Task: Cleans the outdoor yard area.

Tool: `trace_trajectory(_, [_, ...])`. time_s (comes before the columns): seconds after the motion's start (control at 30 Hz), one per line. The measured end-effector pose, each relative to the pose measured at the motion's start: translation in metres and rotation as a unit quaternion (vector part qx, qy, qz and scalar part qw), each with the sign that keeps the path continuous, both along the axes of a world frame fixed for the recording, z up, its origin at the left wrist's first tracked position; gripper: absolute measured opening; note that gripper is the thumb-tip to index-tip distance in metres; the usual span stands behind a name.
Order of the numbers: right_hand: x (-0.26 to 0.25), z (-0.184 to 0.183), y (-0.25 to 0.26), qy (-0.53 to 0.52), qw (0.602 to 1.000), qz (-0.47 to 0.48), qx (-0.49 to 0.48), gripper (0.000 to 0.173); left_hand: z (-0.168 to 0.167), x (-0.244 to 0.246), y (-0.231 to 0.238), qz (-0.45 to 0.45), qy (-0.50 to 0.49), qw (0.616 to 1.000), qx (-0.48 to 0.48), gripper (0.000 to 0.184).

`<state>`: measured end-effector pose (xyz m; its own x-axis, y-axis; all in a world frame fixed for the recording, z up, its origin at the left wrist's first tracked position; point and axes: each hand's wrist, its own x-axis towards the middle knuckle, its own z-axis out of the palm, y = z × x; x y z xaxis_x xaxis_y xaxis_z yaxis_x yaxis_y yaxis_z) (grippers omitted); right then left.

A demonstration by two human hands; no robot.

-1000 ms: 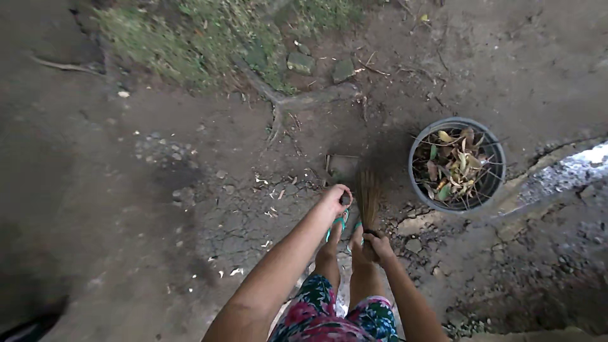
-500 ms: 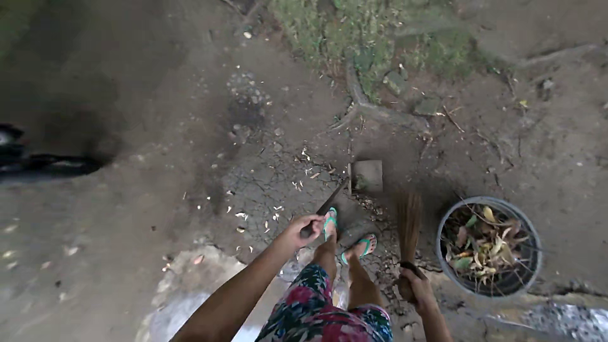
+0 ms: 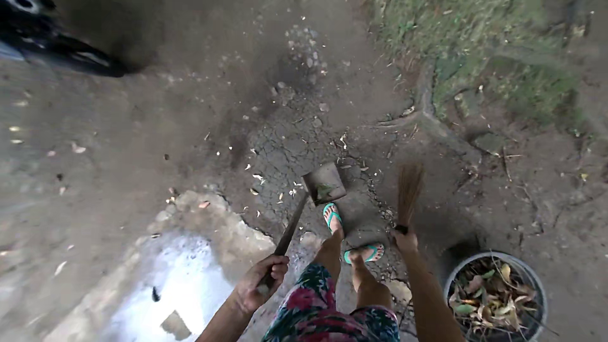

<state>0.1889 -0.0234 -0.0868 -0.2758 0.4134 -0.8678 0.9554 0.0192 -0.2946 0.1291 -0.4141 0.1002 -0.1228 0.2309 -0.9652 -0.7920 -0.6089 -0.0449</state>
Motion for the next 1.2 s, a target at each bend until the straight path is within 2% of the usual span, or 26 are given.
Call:
trace_trajectory(0.03, [-0.017,-0.008,-0.014,-0.009,1.0,0.003,-0.004,0.067,-0.006,-0.006,-0.001,0.014,-0.006,1.0,-0.023,0.02])
trace_trajectory(0.1, [-0.045,-0.009,-0.042,-0.028,0.999,0.004,-0.045,0.058,-0.021,-0.02,-0.006,0.056,-0.02,0.997,-0.048,0.021])
trace_trajectory(0.2, [-0.063,0.011,-0.064,-0.04,0.992,0.043,-0.113,0.042,-0.044,-0.045,-0.015,0.132,-0.032,0.989,-0.055,0.018])
trace_trajectory(0.37, [-0.083,0.074,-0.037,-0.018,0.985,0.075,-0.154,0.039,-0.062,-0.082,-0.026,0.175,-0.053,0.982,-0.054,0.019])
trace_trajectory(0.47, [-0.125,0.085,-0.022,-0.013,0.985,0.129,-0.117,0.046,-0.061,-0.097,-0.027,0.191,-0.065,0.978,-0.059,0.019])
trace_trajectory(0.53, [-0.165,0.071,-0.023,-0.018,0.983,0.168,-0.07,0.055,-0.057,-0.104,-0.024,0.196,-0.069,0.976,-0.069,0.017])
trace_trajectory(0.63, [-0.222,0.019,-0.043,-0.032,0.97,0.242,0.014,0.069,-0.052,-0.111,-0.019,0.208,-0.068,0.972,-0.082,0.014])
trace_trajectory(0.7, [-0.242,-0.01,-0.065,-0.048,0.95,0.305,0.041,0.073,-0.05,-0.117,-0.014,0.219,-0.07,0.969,-0.089,0.013])
trace_trajectory(0.8, [-0.237,-0.023,-0.092,-0.072,0.921,0.384,-0.005,0.076,-0.055,-0.125,-0.006,0.225,-0.077,0.966,-0.099,0.011])
trace_trajectory(0.93, [-0.199,0.013,-0.104,-0.09,0.874,0.471,-0.077,0.075,-0.062,-0.137,0.002,0.236,-0.086,0.962,-0.11,0.009])
trace_trajectory(1.03, [-0.173,0.046,-0.088,-0.086,0.885,0.443,-0.115,0.077,-0.066,-0.137,0.002,0.24,-0.081,0.961,-0.111,0.009])
trace_trajectory(1.1, [-0.159,0.062,-0.084,-0.081,0.893,0.429,-0.104,0.079,-0.068,-0.134,0.001,0.242,-0.072,0.961,-0.111,0.01])
trace_trajectory(1.2, [-0.143,0.061,-0.094,-0.08,0.919,0.383,-0.05,0.079,-0.073,-0.129,0.003,0.243,-0.066,0.961,-0.116,0.009])
